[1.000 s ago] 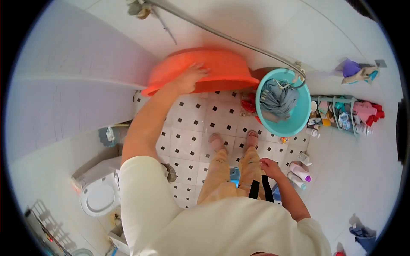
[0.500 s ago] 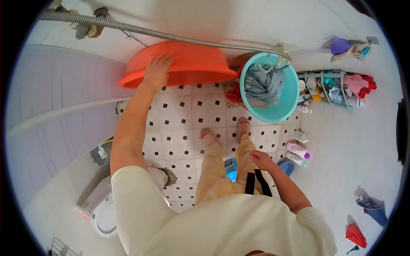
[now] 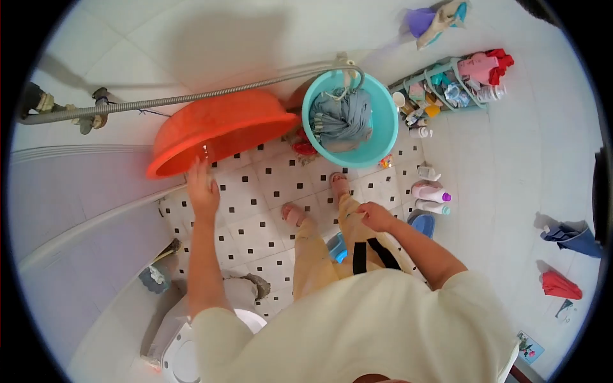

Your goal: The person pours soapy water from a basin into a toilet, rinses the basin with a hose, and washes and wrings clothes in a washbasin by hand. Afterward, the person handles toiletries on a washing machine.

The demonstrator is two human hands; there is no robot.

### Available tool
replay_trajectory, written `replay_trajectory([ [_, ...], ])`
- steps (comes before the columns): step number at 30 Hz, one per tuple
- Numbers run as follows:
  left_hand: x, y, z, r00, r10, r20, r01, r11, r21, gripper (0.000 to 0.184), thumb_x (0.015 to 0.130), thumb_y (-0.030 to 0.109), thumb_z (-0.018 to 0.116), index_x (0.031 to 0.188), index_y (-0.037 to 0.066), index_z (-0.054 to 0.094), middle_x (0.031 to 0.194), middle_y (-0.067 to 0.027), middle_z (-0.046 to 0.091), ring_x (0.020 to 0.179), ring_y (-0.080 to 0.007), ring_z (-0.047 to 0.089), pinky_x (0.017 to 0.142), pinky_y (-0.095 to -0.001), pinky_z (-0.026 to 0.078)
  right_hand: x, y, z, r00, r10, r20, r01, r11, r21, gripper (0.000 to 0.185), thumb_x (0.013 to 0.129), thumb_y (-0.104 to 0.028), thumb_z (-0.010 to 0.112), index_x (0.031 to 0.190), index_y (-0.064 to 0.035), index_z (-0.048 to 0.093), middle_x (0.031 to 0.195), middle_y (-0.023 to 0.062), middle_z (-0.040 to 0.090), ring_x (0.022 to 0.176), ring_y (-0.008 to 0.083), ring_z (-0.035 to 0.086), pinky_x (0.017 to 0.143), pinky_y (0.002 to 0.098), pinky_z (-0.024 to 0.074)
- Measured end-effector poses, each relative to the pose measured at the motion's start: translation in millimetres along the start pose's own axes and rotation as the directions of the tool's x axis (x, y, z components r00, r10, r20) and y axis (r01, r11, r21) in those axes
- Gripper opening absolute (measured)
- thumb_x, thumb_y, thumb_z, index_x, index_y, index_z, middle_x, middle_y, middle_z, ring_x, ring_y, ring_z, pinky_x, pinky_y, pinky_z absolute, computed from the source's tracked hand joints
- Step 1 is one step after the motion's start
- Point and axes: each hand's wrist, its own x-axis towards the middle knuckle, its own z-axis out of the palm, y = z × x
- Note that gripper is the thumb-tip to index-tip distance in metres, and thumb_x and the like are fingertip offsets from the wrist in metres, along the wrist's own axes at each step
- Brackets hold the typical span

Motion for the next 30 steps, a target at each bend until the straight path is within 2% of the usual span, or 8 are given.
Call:
replay_trajectory([
  [3, -114, -2, 9, 0.942, -0.259, 0.215, 0.289, 0.95, -0.12, 0.048, 0.074, 0.005, 0.06, 0.12, 0.005, 0.048, 0.114, -0.015, 0.053, 0.108, -0.0284, 0.05, 0.093, -0.0352, 0.038, -6, 22, -13, 0.981, 0.121, 0.151, -0.137, 0.986, 0.101, 0.016, 0.073, -0.019, 0.059, 0.079, -0.0051, 0.061, 0.071, 0.0122, 0.061, 0.069, 0.0271, 0.06, 0.064, 0.0343, 0.0473],
  [6, -214, 3, 11, 0.704, -0.598, 0.383, 0.696, 0.689, -0.201, 0.04, 0.075, 0.013, 0.064, 0.111, 0.0, 0.052, 0.099, -0.0111, 0.061, 0.087, -0.0207, 0.059, 0.079, -0.0316, 0.046, 2, 45, -25, 0.96, 0.201, 0.196, -0.247, 0.936, 0.251, 0.02, 0.072, -0.022, 0.059, 0.072, -0.0027, 0.059, 0.069, 0.0124, 0.062, 0.065, 0.0258, 0.06, 0.061, 0.0359, 0.0464],
  [7, -253, 1, 18, 0.58, -0.7, 0.416, 0.801, 0.399, -0.445, 0.038, 0.076, 0.015, 0.064, 0.109, 0.0, 0.053, 0.092, -0.0083, 0.062, 0.084, -0.0162, 0.059, 0.077, -0.0289, 0.047, 5, 57, -24, 0.946, 0.224, 0.234, -0.286, 0.916, 0.28, 0.021, 0.072, -0.023, 0.059, 0.072, -0.0018, 0.059, 0.068, 0.0122, 0.062, 0.064, 0.0249, 0.059, 0.06, 0.0356, 0.0463],
  [10, -303, 52, -11, 0.214, -0.833, 0.51, 0.923, 0.002, -0.384, 0.033, 0.079, 0.014, 0.061, 0.108, 0.002, 0.055, 0.084, -0.0047, 0.061, 0.077, -0.0126, 0.057, 0.068, -0.0252, 0.046, 29, 88, -38, 0.935, 0.081, 0.345, -0.126, 0.986, 0.11, 0.025, 0.074, -0.025, 0.059, 0.071, 0.0004, 0.058, 0.066, 0.0118, 0.062, 0.06, 0.0221, 0.059, 0.058, 0.0345, 0.046],
  [15, -354, 170, -33, 0.042, -0.91, 0.413, 0.741, -0.249, -0.624, 0.033, 0.079, 0.022, 0.059, 0.107, 0.003, 0.055, 0.084, -0.0023, 0.06, 0.074, -0.0105, 0.056, 0.061, -0.0234, 0.042, 75, 90, -77, 0.832, 0.044, 0.553, -0.204, 0.951, 0.231, 0.023, 0.081, -0.022, 0.055, 0.076, -0.0002, 0.059, 0.066, 0.0085, 0.062, 0.058, 0.0165, 0.057, 0.053, 0.0292, 0.0452],
  [20, -379, 318, -16, -0.077, -0.883, 0.463, 0.563, -0.422, -0.711, 0.029, 0.081, 0.019, 0.059, 0.107, 0.008, 0.055, 0.092, -0.0011, 0.061, 0.083, -0.0113, 0.058, 0.074, -0.0257, 0.045, 105, 92, -122, 0.81, 0.011, 0.586, -0.216, 0.935, 0.282, 0.015, 0.08, -0.015, 0.055, 0.078, -0.0004, 0.057, 0.069, 0.0065, 0.059, 0.059, 0.0147, 0.054, 0.052, 0.0272, 0.044],
  [26, -415, 480, 61, -0.127, -0.909, 0.397, 0.481, -0.407, -0.776, 0.018, 0.081, 0.02, 0.059, 0.091, 0.005, 0.06, 0.085, -0.0047, 0.062, 0.076, -0.0128, 0.059, 0.066, -0.0239, 0.047, 179, 195, -177, 0.762, -0.025, 0.647, -0.141, 0.969, 0.203, 0.014, 0.081, -0.011, 0.048, 0.073, -0.0031, 0.056, 0.061, 0.0048, 0.054, 0.051, 0.0138, 0.05, 0.046, 0.0266, 0.0404],
  [30, -420, 544, 62, -0.388, -0.888, 0.246, 0.194, -0.339, -0.92, 0.015, 0.082, 0.02, 0.059, 0.086, 0.006, 0.06, 0.078, -0.0039, 0.061, 0.07, -0.0108, 0.056, 0.062, -0.0222, 0.045, 192, 182, -186, 0.641, 0.013, 0.767, 0.079, 0.993, -0.082, 0.017, 0.082, -0.014, 0.047, 0.07, -0.004, 0.055, 0.058, 0.0042, 0.052, 0.049, 0.014, 0.048, 0.045, 0.0265, 0.0392],
])
